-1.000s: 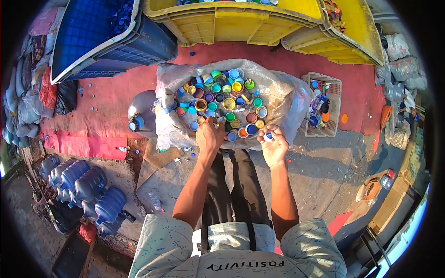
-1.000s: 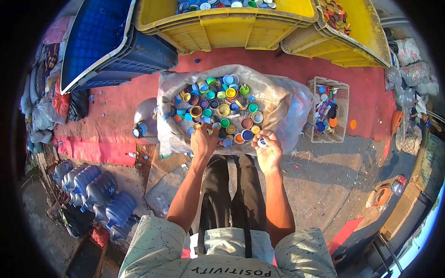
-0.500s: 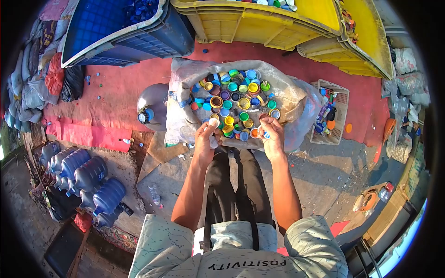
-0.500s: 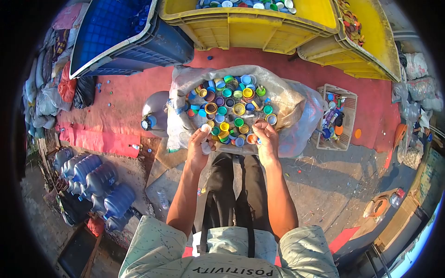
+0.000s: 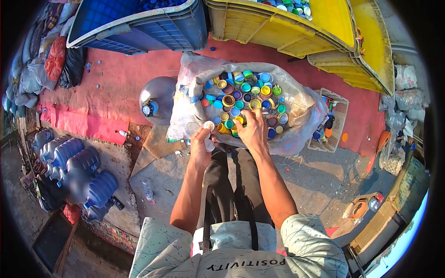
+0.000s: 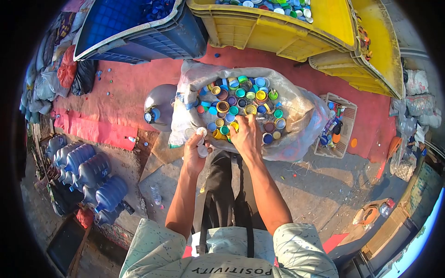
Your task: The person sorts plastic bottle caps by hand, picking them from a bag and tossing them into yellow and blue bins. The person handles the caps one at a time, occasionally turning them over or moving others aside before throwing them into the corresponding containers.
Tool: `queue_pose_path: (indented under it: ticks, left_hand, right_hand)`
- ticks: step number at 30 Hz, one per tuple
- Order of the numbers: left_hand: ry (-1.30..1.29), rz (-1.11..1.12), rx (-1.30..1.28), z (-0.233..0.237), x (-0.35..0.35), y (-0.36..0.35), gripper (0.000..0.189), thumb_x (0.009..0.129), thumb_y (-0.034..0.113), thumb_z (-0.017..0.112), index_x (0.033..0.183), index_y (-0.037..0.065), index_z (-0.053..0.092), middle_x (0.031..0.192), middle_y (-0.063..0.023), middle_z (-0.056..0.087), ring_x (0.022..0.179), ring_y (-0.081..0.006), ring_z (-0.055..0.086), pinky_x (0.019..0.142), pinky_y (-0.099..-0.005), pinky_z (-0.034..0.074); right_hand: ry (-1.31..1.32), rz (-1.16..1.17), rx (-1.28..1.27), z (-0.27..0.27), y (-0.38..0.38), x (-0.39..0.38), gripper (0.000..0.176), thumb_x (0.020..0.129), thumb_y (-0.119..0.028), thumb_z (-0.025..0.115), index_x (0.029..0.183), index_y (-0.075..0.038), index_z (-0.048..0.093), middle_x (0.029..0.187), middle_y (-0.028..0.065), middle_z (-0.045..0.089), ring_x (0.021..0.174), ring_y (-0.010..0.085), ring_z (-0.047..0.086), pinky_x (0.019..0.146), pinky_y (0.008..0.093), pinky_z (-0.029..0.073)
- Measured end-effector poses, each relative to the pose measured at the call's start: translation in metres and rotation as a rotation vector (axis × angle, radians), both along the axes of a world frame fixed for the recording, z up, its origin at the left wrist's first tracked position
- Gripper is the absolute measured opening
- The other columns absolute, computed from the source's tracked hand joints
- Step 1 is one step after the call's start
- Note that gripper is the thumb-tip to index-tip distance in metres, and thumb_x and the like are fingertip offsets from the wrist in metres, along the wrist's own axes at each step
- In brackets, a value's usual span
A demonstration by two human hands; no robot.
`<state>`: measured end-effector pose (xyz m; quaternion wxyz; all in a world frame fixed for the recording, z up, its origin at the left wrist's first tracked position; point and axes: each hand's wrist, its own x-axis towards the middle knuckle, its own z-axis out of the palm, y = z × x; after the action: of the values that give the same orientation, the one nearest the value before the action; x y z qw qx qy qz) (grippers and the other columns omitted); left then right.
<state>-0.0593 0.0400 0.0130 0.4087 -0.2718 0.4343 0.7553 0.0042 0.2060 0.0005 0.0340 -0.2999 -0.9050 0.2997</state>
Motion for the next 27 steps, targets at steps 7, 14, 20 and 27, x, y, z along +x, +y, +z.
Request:
queue_pose_path:
  ticks: [7,14,20,27]
  left_hand:
    - [0.003,-0.02,-0.02,-0.01,0.0,-0.016,0.014,0.089,0.024,0.06,0.097,0.012,0.057,0.08,0.0027,0.053,0.067,-0.0083,0.049,0.057,-0.0253,0.041]
    - [0.008,-0.028,-0.004,0.0,-0.005,-0.02,0.013,0.09,0.023,0.06,0.096,0.011,0.057,0.081,0.0019,0.054,0.069,-0.0086,0.052,0.057,-0.0254,0.042]
    - [0.11,-0.128,0.025,0.042,-0.011,0.001,0.017,0.089,0.018,0.061,0.103,0.008,0.061,0.091,-0.0021,0.063,0.07,-0.0092,0.056,0.057,-0.026,0.045]
    - [0.141,-0.124,0.298,0.109,0.001,0.031,0.029,0.089,0.024,0.059,0.115,0.011,0.058,0.101,-0.0033,0.064,0.077,-0.012,0.06,0.061,-0.0281,0.052]
  right_hand:
    - [-0.09,0.028,0.118,-0.009,-0.009,-0.021,0.037,0.07,-0.019,0.078,0.101,-0.004,0.062,0.096,0.014,0.052,0.086,0.033,0.06,0.071,0.0429,0.05]
    - [0.117,-0.134,-0.37,-0.006,0.007,-0.017,0.034,0.075,-0.023,0.076,0.099,-0.004,0.063,0.08,0.0082,0.061,0.067,0.0236,0.06,0.061,0.0341,0.048]
    - [0.47,-0.341,-1.779,0.056,0.023,0.007,0.045,0.067,-0.01,0.054,0.111,-0.003,0.053,0.102,0.0148,0.061,0.079,0.0205,0.059,0.067,0.032,0.047]
    - [0.683,-0.582,-1.862,0.1,0.013,0.043,0.049,0.069,-0.016,0.054,0.117,-0.005,0.055,0.117,0.0158,0.06,0.103,0.03,0.061,0.086,0.0423,0.051]
